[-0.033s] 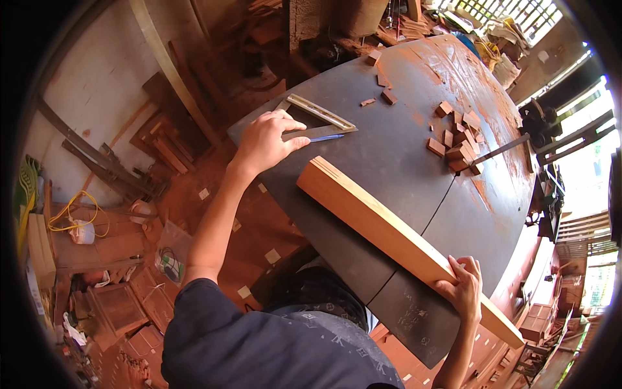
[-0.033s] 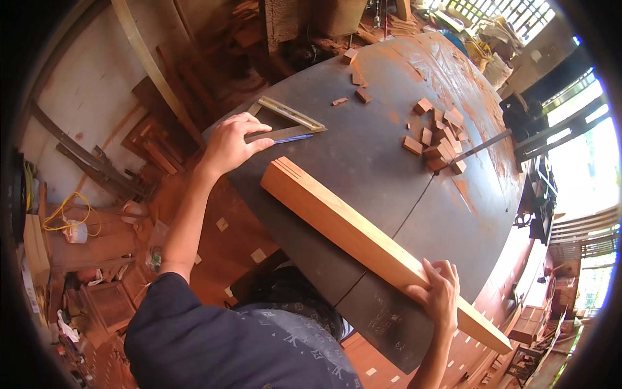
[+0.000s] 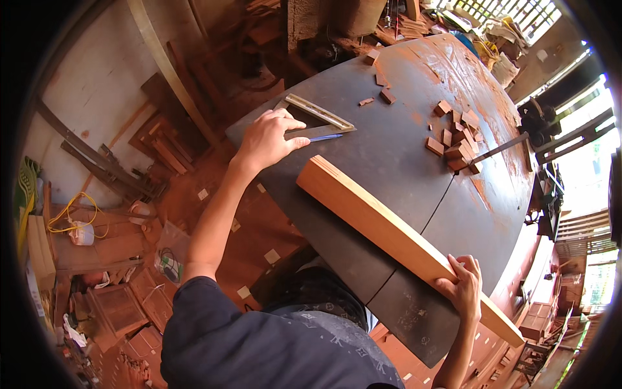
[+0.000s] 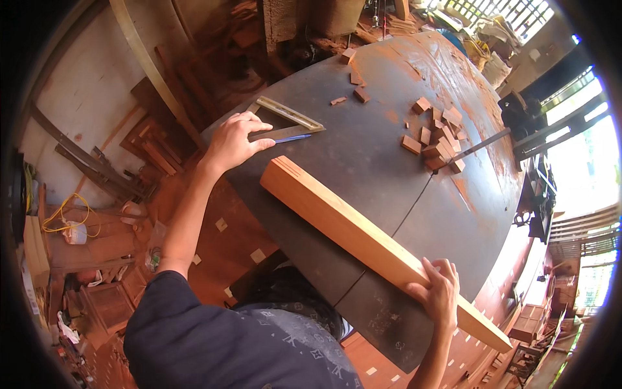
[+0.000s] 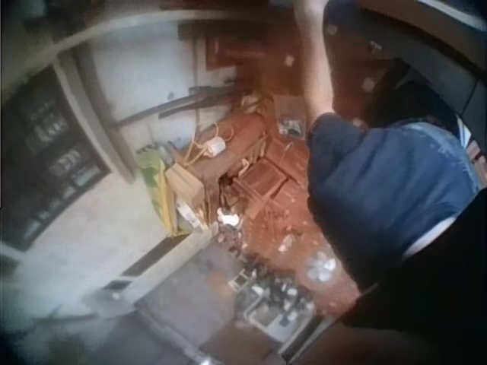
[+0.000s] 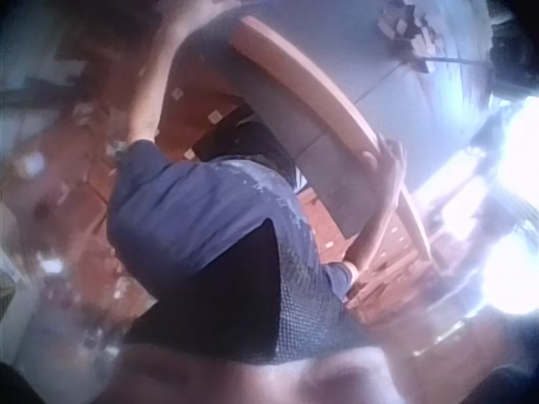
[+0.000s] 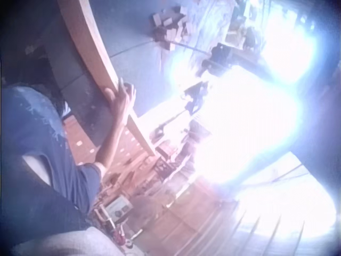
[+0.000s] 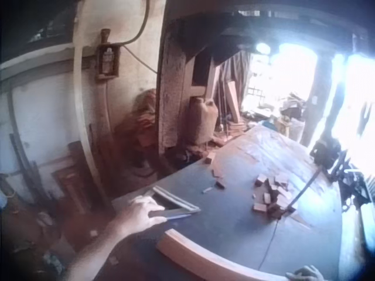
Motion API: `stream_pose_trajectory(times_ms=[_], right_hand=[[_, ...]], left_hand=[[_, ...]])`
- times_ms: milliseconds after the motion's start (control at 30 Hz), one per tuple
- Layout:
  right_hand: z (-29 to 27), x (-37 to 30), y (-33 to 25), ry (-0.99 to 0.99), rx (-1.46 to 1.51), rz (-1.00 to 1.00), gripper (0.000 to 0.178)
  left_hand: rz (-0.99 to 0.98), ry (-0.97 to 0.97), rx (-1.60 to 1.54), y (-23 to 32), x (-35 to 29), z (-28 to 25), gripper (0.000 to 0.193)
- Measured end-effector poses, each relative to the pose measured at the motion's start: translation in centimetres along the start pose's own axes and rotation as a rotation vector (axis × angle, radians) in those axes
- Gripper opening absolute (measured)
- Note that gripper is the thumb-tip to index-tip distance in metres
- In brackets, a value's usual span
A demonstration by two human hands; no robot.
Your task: The person uses a bandsaw to cut a long wooden plank into smaller pieces. They measure and mark the wood with a square and pen, then guide the plank through the saw blade to make precise cuts. The cut pieces are stacked on the floor.
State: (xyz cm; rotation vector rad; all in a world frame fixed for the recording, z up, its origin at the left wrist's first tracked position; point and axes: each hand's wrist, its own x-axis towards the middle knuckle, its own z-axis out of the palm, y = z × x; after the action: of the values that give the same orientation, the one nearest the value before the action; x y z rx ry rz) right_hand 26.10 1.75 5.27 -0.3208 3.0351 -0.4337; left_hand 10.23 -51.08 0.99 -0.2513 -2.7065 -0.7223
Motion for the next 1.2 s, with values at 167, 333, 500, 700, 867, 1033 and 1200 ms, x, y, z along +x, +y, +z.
stream_pose_trajectory(times_ms=[167,333,500,700,867,1033,1200], right_hand=[[1.0,0.7,0.6,0.141,0.071,0.107,0.055],[1.9,1.1,1.1,0.138,0.08,0.117,0.05],[2.0,1.1,0.7,0.185,0.019,0.093,0.046],[1.5,3.9,-3.9,0.256,-0.019,-0.03,0.039],[1.4,9.4,-10.3,0.316,0.042,-0.237,0.033],[3.3,19.5,-16.9,0.268,0.1,-0.514,0.014],[8.1,30.9,-21.8,0.037,0.091,-0.634,0.01]], left_hand=[[0.114,-0.144,0.05,-2.6,2.8,3.7,0.043],[0.197,-0.272,0.1,-2.6,4.0,3.4,0.033],[0.189,-0.326,0.069,-2.5,4.4,3.8,0.029],[0.176,-0.353,-0.063,-3.9,5.0,3.4,0.029],[0.108,-0.216,-0.281,-4.6,5.4,3.4,0.033],[0.045,-0.071,-0.434,-5.0,6.4,1.8,0.041],[-0.014,0.076,-0.426,-4.1,5.9,-0.8,0.035]])
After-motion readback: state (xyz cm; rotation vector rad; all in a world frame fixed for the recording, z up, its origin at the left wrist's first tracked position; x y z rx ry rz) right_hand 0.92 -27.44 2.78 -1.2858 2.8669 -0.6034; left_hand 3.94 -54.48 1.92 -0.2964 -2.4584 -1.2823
